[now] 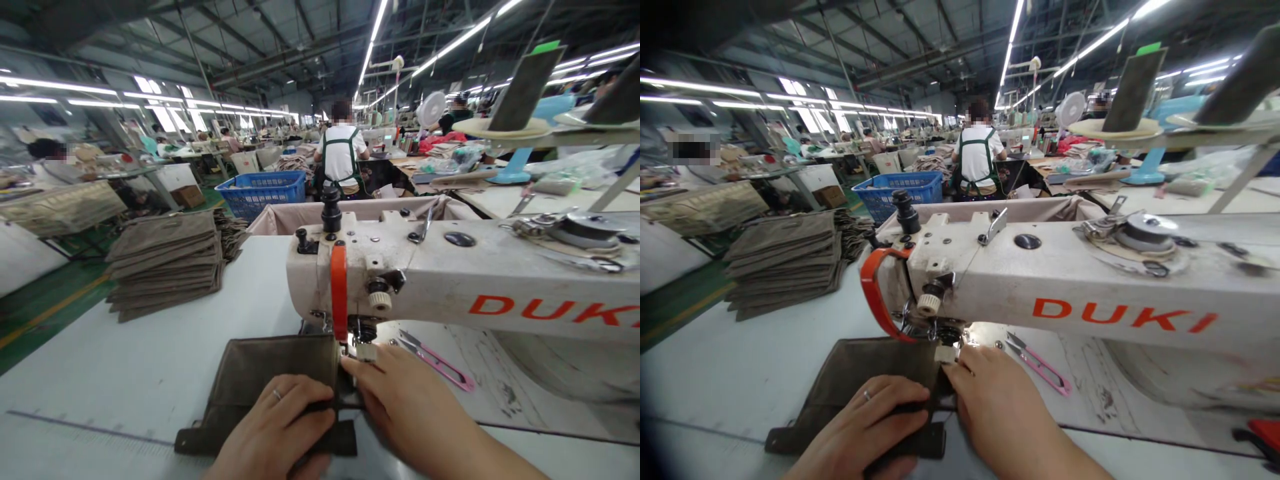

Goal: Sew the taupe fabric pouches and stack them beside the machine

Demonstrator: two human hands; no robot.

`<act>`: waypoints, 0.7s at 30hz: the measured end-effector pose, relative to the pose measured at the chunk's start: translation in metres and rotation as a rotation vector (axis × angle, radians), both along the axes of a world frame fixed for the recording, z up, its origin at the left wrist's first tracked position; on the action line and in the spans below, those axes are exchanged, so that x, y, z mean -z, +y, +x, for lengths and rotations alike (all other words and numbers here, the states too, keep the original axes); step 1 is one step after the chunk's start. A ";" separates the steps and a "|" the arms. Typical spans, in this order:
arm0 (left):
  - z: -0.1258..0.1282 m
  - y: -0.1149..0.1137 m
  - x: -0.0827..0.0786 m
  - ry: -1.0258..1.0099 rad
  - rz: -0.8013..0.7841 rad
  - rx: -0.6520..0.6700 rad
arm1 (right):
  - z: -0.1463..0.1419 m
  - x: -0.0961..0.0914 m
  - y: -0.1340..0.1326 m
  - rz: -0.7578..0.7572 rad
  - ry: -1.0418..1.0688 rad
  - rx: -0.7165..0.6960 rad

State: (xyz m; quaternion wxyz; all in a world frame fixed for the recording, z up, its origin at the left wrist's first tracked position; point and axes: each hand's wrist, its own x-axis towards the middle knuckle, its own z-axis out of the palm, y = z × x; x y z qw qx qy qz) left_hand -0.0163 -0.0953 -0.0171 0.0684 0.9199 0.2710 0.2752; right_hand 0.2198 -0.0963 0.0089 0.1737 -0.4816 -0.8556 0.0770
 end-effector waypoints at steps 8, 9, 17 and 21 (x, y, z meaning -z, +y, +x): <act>0.006 -0.002 0.018 0.006 0.075 0.038 | -0.004 0.008 -0.001 0.022 -0.037 0.010; 0.007 -0.001 0.020 0.012 0.075 0.041 | -0.004 0.009 -0.002 0.023 -0.041 0.007; 0.008 0.005 -0.011 0.059 -0.030 0.108 | -0.001 0.016 -0.002 0.031 -0.030 -0.012; 0.009 0.010 -0.027 0.119 -0.149 0.109 | -0.002 0.015 0.000 0.043 -0.022 -0.003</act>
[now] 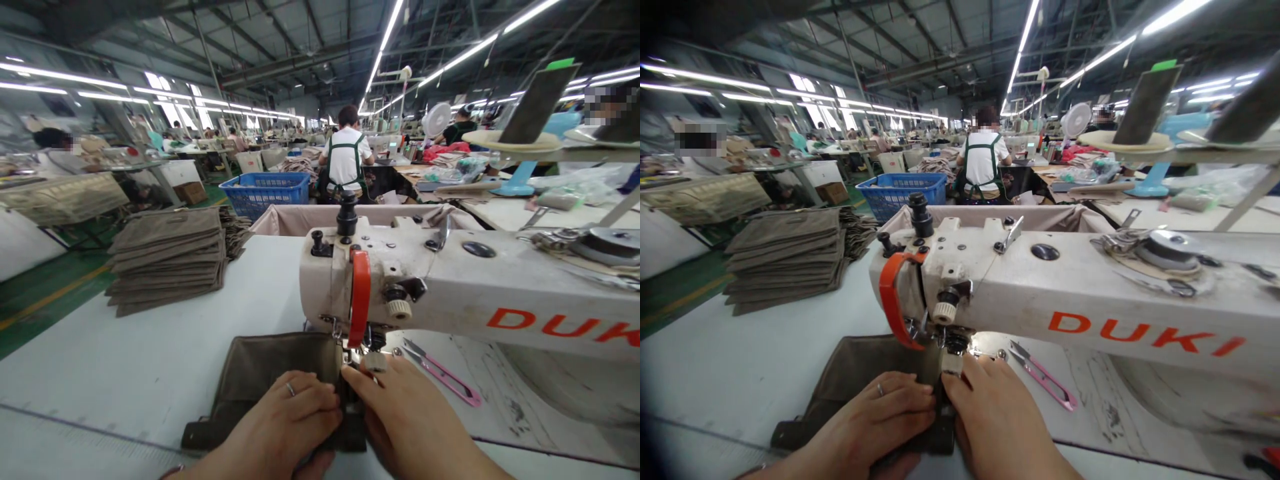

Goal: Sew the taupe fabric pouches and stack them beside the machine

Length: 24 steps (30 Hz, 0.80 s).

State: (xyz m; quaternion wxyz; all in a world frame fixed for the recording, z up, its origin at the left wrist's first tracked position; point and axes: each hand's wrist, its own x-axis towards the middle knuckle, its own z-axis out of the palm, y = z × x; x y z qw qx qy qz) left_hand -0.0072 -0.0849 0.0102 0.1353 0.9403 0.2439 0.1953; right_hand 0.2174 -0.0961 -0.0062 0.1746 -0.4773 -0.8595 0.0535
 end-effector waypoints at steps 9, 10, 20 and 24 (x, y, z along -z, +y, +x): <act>0.003 0.022 -0.008 0.015 -0.116 -0.001 | -0.002 0.006 0.002 0.009 0.001 -0.003; 0.003 0.025 -0.007 0.017 -0.117 0.005 | -0.002 0.006 0.003 0.004 -0.001 -0.004; 0.005 0.051 -0.002 0.017 -0.041 0.010 | -0.003 0.006 0.005 0.017 -0.026 0.031; -0.001 0.059 -0.003 0.031 0.037 0.028 | 0.000 0.003 0.004 0.038 0.085 0.016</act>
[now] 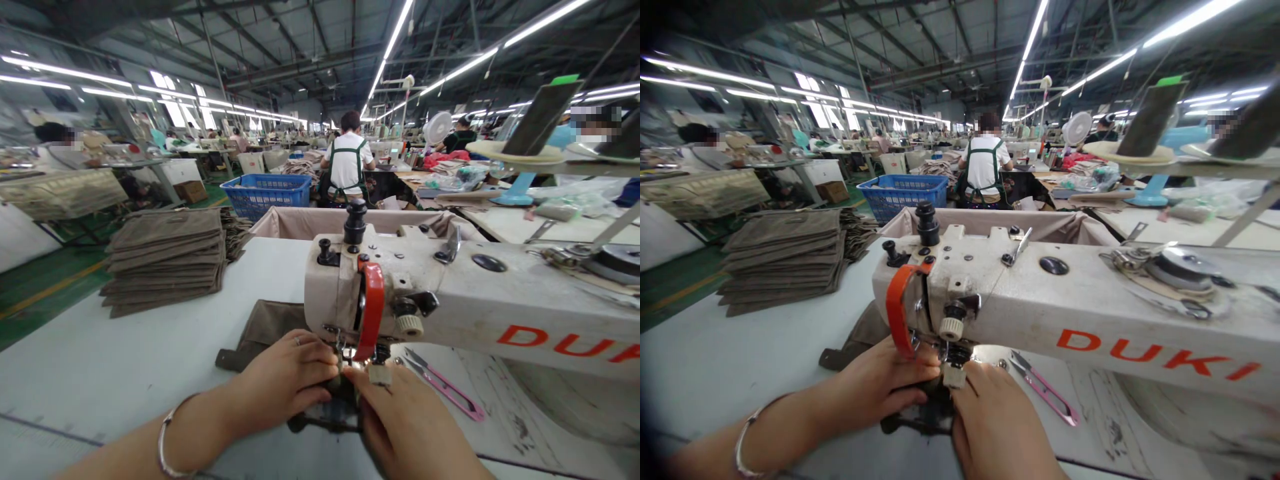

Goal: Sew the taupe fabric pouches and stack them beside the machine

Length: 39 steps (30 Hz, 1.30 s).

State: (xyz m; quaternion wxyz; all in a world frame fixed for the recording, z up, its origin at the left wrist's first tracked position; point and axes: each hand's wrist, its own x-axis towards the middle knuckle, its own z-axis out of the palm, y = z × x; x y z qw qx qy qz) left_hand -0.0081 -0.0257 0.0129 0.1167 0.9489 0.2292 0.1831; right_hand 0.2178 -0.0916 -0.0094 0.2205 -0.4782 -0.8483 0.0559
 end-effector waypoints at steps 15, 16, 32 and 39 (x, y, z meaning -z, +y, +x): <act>0.000 -0.008 0.013 -0.209 -0.002 0.002 | 0.009 -0.005 0.007 0.028 0.042 0.124; 0.002 -0.011 0.014 -0.207 0.018 -0.007 | 0.006 -0.004 0.005 0.041 0.090 0.080; 0.015 -0.016 0.022 -0.269 0.008 -0.152 | -0.012 0.002 0.001 0.100 0.191 -0.046; 0.018 -0.008 0.023 -0.283 -0.013 -0.172 | -0.013 0.002 0.006 0.153 0.133 0.014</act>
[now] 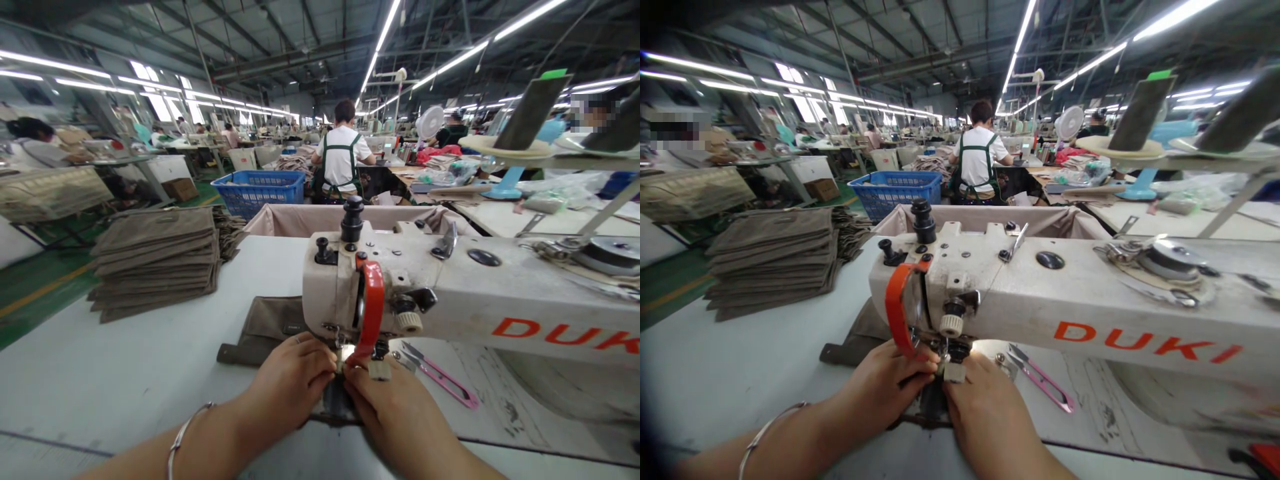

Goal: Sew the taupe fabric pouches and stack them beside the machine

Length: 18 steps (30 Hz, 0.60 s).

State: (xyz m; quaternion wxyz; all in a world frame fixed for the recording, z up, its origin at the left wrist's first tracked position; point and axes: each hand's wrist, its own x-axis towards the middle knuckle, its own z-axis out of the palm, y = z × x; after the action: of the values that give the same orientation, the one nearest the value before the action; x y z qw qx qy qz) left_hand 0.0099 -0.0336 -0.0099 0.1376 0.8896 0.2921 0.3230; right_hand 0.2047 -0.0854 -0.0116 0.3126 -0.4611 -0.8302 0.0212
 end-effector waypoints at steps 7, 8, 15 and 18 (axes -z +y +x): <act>0.003 0.010 -0.003 0.041 -0.024 -0.022 | 0.000 0.001 0.005 -0.004 -0.064 0.029; 0.003 0.011 -0.003 0.045 -0.025 -0.028 | -0.001 0.002 0.006 0.001 -0.079 0.038; 0.003 0.013 -0.002 0.060 -0.020 -0.058 | 0.000 0.004 0.010 0.054 -0.084 0.062; 0.003 0.013 -0.001 0.063 -0.017 -0.063 | 0.000 0.004 0.010 0.045 -0.072 0.070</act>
State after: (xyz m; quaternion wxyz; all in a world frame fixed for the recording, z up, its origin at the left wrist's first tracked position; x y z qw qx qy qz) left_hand 0.0132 -0.0203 -0.0087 0.1257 0.8885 0.3267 0.2967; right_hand 0.2045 -0.0752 -0.0157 0.2937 -0.4832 -0.8244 -0.0251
